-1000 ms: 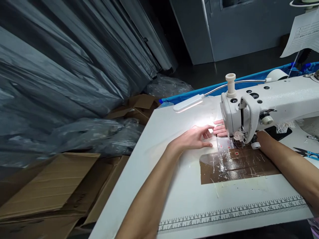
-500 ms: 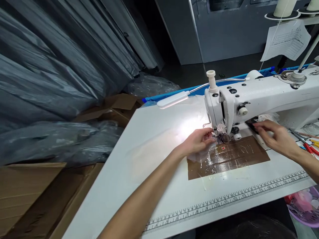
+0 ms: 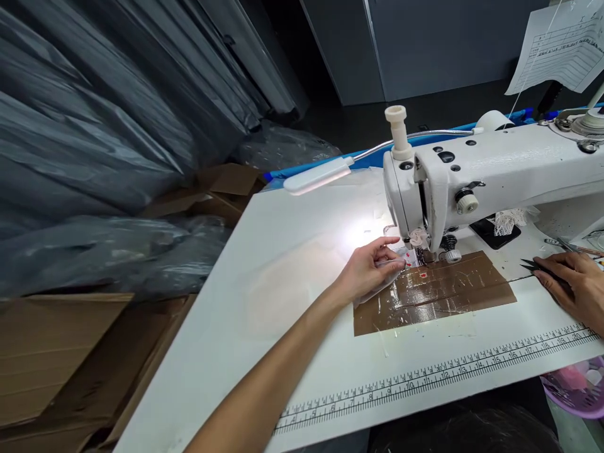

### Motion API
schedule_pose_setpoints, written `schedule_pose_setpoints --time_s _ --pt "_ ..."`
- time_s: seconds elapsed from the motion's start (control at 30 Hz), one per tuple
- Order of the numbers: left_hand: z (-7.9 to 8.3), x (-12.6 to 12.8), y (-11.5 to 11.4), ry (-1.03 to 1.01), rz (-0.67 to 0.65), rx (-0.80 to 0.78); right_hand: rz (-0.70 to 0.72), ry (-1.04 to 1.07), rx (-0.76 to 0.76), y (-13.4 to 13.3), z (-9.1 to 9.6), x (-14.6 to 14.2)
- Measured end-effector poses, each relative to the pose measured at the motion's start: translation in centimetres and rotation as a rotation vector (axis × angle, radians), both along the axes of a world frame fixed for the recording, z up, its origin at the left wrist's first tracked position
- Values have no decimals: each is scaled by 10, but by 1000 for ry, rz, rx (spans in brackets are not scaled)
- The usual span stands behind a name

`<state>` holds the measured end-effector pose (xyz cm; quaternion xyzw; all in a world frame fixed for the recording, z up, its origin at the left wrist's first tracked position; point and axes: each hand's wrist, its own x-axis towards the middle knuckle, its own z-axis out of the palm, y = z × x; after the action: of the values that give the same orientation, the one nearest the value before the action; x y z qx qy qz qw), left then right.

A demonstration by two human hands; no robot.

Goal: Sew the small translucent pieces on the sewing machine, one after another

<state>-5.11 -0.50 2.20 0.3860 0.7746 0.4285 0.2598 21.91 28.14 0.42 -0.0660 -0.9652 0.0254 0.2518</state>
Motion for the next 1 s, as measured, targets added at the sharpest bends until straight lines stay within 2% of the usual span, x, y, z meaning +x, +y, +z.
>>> schedule_pose_setpoints --time_s 0.13,0.23,0.3,0.4,0.43,0.57,0.7,0.8,1.0 --pt "1 4 4 -181 201 34 33 49 41 -2 7 -2" --pt "8 10 5 -253 240 51 30 100 -18 -11 13 -3" --pt "13 15 5 -306 181 58 12 101 -223 -25 17 -7" --pt "18 24 5 -394 91 51 47 -73 -694 -55 23 -23" --pt "18 27 6 -414 90 49 96 -122 -751 -66 25 -31" --pt "15 32 8 -462 132 54 203 -276 -665 -93 29 -73" --pt "12 32 9 -508 140 87 205 -267 -572 -99 26 -104" --pt "11 31 8 -520 164 107 190 -243 -497 -99 21 -113" --pt "15 31 7 -529 146 131 223 -276 -238 -105 17 -115"
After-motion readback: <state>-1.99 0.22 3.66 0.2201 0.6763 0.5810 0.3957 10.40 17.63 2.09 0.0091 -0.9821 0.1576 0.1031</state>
